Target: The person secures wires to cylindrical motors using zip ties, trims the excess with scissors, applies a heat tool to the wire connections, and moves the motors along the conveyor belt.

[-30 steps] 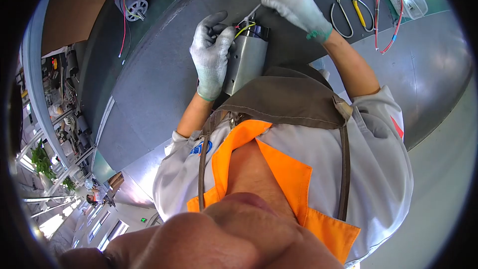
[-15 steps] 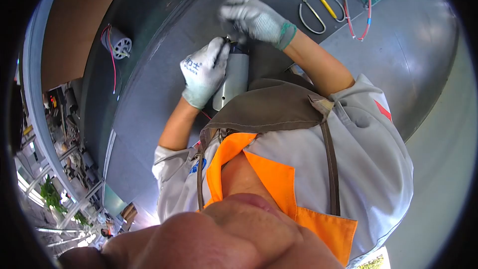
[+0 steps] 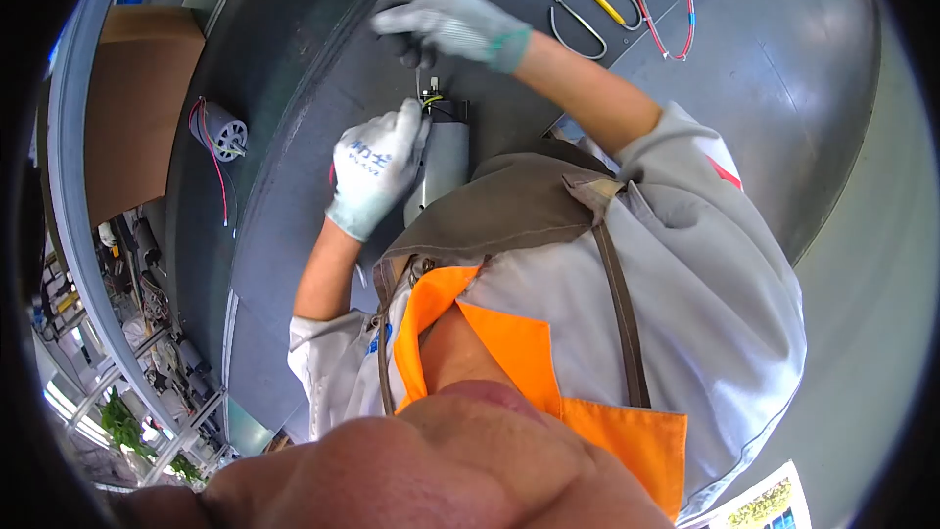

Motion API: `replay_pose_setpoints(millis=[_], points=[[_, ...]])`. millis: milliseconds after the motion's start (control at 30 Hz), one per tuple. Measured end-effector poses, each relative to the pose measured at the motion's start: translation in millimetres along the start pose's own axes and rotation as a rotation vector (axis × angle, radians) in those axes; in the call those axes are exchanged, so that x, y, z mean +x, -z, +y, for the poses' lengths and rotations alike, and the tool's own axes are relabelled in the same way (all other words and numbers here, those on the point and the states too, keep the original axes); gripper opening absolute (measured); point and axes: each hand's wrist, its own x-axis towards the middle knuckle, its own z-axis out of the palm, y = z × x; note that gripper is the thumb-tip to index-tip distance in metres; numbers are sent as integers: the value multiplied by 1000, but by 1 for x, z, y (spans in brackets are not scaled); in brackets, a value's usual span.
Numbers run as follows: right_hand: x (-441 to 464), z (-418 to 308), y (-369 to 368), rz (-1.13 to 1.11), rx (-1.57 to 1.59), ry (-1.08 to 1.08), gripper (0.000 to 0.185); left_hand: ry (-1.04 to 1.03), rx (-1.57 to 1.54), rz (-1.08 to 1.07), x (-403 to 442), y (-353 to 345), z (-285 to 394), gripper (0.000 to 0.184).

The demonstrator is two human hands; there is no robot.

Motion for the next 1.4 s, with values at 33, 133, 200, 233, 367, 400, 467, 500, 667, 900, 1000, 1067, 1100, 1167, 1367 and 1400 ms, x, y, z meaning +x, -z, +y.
replay_pose_setpoints(millis=[33,133,200,233,367,400,467,500,667,900,1000,1067,1100,1167,1367,1400], points=[[2,15,29,114,-439,276,43,47,-44,73,-1,1,-1,23],[-47,27,96,556,-1354,298,40,107,-217,162,1,6,-20,28],[-82,51,125,570,-1490,25,47,87,-359,180,17,2,-31,28],[-97,78,137,587,-1523,289,49,13,-426,126,26,-6,-37,28],[-152,71,107,450,-1421,197,58,249,-896,-336,65,-1,-37,37],[-160,67,106,427,-1392,151,60,270,-892,-322,67,2,-38,37],[-163,66,111,394,-1363,105,63,467,-1440,-353,66,8,-39,41],[-165,67,117,395,-1283,64,64,537,-1631,-328,63,11,-39,44],[-144,41,116,222,-305,-125,64,645,-1958,-69,59,-10,-49,45],[-92,-2,69,-368,-977,16,62,698,-2025,-8,56,-12,-49,46],[-88,-15,58,-377,-1157,110,65,701,-2019,-22,54,-17,-49,44],[-89,-31,47,-414,-1411,-98,67,713,-2004,-14,50,-13,-48,42],[-91,-30,49,-427,-1408,-97,67,757,-1898,92,44,-7,-47,41],[-94,-23,66,-290,-1453,33,61,602,-1220,133,14,29,-57,41],[-58,12,158,-42,-1534,383,55,268,-1121,-228,-155,113,-36,60],[-52,18,155,2,-1192,237,51,411,-1020,-205,-166,112,-24,66]])
